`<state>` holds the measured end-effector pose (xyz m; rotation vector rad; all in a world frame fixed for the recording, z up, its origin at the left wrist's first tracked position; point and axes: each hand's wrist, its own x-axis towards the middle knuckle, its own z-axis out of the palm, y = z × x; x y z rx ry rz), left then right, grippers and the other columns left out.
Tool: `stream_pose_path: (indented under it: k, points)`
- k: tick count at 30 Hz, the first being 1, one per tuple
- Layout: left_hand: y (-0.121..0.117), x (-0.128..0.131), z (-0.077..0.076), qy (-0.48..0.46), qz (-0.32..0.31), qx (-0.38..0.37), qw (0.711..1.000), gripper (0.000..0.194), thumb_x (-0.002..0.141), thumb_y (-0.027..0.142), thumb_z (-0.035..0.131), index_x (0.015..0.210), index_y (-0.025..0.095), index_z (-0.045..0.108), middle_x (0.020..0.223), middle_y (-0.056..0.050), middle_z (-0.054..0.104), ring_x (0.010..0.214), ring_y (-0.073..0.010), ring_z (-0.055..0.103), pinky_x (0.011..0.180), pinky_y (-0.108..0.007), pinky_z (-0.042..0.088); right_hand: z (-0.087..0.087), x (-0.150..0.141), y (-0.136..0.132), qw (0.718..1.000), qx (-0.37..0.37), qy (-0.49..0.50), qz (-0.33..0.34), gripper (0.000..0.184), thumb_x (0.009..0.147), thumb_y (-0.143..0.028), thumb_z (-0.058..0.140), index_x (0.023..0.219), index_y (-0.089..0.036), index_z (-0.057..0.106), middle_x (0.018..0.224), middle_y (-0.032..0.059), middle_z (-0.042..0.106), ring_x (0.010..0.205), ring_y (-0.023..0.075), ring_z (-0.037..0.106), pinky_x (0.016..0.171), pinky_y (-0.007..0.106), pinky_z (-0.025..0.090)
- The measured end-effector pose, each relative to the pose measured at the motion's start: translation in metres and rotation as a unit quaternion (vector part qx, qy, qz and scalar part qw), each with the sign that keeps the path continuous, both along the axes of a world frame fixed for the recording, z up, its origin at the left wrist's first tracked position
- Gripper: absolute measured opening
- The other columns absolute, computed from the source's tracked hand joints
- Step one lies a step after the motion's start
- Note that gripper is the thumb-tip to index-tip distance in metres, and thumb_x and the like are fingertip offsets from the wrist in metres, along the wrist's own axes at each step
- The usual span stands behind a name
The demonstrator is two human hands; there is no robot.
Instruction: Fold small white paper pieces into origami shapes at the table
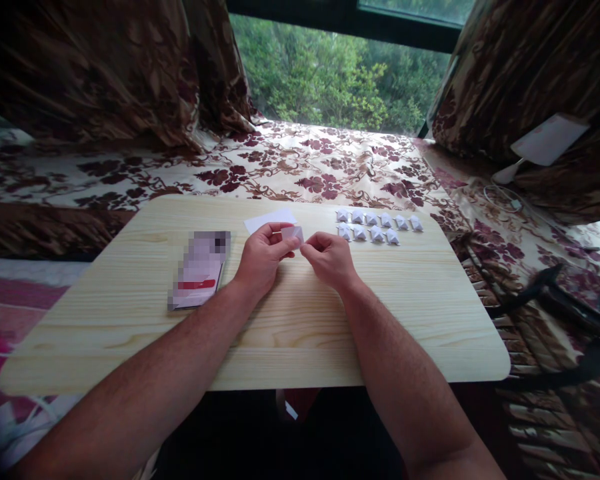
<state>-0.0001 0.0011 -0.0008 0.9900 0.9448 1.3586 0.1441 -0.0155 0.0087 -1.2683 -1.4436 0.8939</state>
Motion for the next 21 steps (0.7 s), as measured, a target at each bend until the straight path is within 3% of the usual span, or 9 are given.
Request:
stream_pose_path:
  k: [6, 16, 21]
  points:
    - [0.0016, -0.0016, 0.0037, -0.031, 0.032, -0.043, 0.998, 0.026, 0.070, 0.031, 0.073, 0.092, 0.017, 0.072, 0.090, -0.006, 0.071, 0.076, -0.0149, 0.064, 0.057, -0.023, 0.048, 0.0008, 0.0022, 0.0009, 1.000, -0.006, 0.002, -0.022, 0.018, 0.072, -0.028, 0.066, 0.060, -0.017, 0.059, 0.053, -0.0043, 0.049, 0.052, 0.0092, 0.039, 0.050, 0.025, 0.028]
    - [0.0048, -0.0038, 0.0004, -0.021, 0.051, -0.046, 0.997, 0.025, 0.068, 0.032, 0.077, 0.089, 0.020, 0.074, 0.080, -0.003, 0.069, 0.064, -0.0108, 0.059, 0.054, -0.021, 0.042, -0.0008, 0.0022, 0.0010, 1.000, -0.008, 0.014, 0.001, 0.018, 0.074, -0.028, 0.066, 0.061, -0.017, 0.058, 0.055, -0.0039, 0.051, 0.052, 0.0087, 0.040, 0.050, 0.025, 0.029]
    - [0.0064, -0.0034, -0.0011, -0.010, 0.055, -0.047, 0.997, 0.024, 0.068, 0.031, 0.077, 0.088, 0.019, 0.075, 0.081, -0.004, 0.070, 0.064, -0.0116, 0.059, 0.053, -0.021, 0.042, -0.0010, 0.0006, 0.0032, 0.998, 0.008, 0.064, 0.002, 0.017, 0.073, -0.032, 0.069, 0.079, -0.017, 0.063, 0.066, -0.0021, 0.060, 0.059, 0.0103, 0.051, 0.056, 0.025, 0.040]
